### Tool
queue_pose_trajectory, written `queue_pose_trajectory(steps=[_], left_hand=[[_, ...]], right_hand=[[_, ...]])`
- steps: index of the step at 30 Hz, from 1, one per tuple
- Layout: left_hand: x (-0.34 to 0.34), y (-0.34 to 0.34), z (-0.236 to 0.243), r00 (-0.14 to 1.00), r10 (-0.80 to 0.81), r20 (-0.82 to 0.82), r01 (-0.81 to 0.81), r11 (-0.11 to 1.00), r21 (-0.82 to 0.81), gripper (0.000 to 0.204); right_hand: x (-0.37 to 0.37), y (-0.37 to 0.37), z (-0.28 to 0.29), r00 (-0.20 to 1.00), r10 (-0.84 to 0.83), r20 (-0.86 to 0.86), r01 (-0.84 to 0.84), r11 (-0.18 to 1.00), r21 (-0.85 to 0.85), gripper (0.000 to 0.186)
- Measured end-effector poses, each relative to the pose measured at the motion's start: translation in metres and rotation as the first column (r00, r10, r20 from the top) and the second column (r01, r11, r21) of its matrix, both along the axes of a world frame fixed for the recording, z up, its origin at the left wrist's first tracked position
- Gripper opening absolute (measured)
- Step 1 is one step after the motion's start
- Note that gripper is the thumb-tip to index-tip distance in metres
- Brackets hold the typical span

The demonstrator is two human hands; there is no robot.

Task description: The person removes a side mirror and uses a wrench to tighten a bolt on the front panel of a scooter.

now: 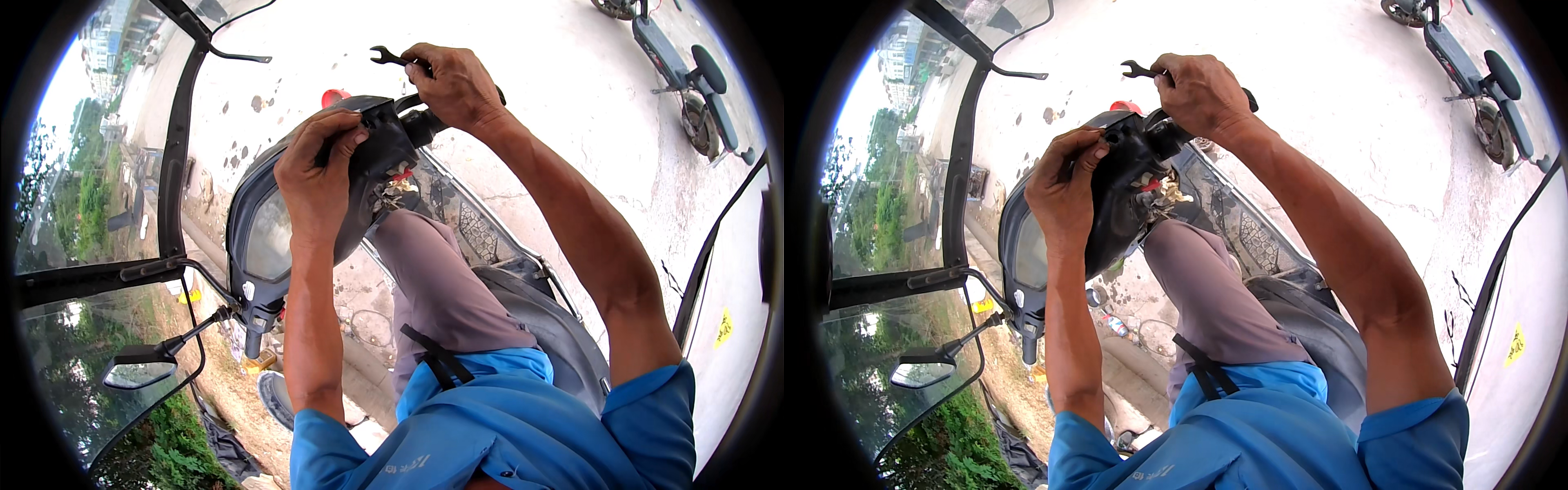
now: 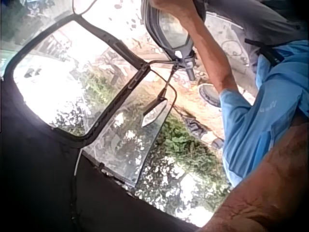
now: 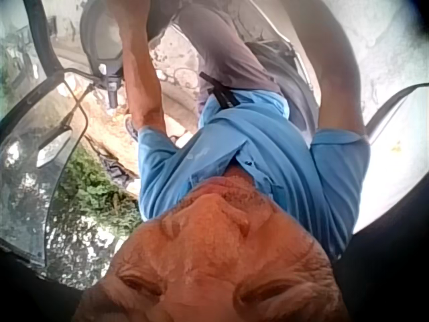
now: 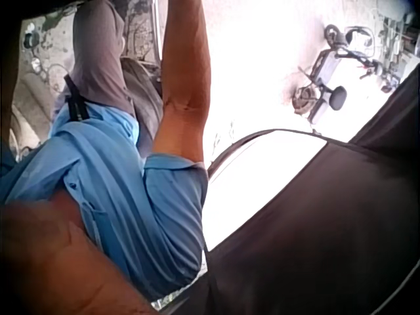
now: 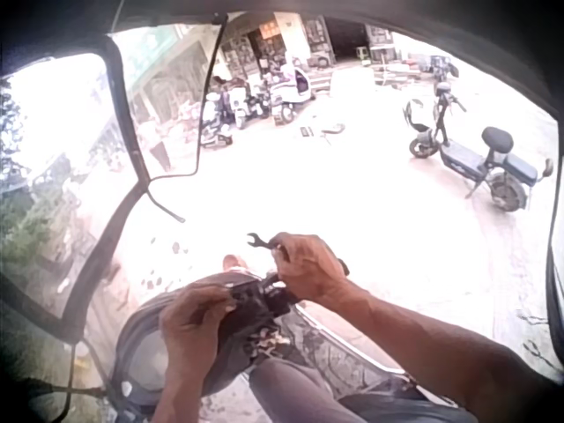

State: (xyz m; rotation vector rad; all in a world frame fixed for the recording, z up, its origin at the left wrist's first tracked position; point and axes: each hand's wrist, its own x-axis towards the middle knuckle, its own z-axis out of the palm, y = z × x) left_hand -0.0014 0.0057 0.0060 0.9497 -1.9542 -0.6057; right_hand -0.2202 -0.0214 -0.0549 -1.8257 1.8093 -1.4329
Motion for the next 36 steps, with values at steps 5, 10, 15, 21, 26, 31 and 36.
queue_pose_trajectory(steps=[5, 10, 15, 21, 26, 31, 36], left_hand=[[0.004, 0.001, 0.0, 0.996, -0.051, -0.074, 0.057, 0.995, 0.087, 0.019], [0.002, 0.004, 0.005, 0.995, -0.059, -0.085, 0.069, 0.99, 0.123, 0.02], [-0.002, 0.006, 0.005, 0.982, -0.059, -0.179, 0.09, 0.981, 0.171, 0.019], [-0.001, 0.002, 0.0, 0.992, 0.036, -0.122, -0.017, 0.988, 0.156, 0.017], [0.0, 0.005, 0.0, 0.982, -0.003, -0.187, 0.037, 0.983, 0.178, 0.02], [0.001, 0.005, 0.004, 0.984, -0.035, -0.174, 0.068, 0.98, 0.186, 0.022], [-0.003, 0.009, 0.009, 0.981, -0.03, -0.189, 0.074, 0.97, 0.232, 0.019]], right_hand=[[0.001, 0.005, 0.009, 0.998, 0.019, 0.061, -0.028, 0.987, 0.157, 0.028], [0.0, 0.005, 0.009, 0.998, 0.017, 0.067, -0.028, 0.986, 0.162, 0.029], [0.0, 0.003, 0.003, 0.998, 0.018, 0.053, -0.025, 0.989, 0.142, 0.03], [0.0, 0.001, -0.002, 1.0, 0.006, 0.012, -0.007, 1.0, 0.02, 0.026], [0.0, 0.006, 0.01, 0.998, 0.031, 0.061, -0.042, 0.982, 0.184, 0.029], [0.0, 0.005, 0.007, 0.999, 0.019, 0.046, -0.026, 0.988, 0.155, 0.029], [-0.001, 0.006, 0.008, 0.998, 0.017, 0.06, -0.027, 0.986, 0.167, 0.03]])
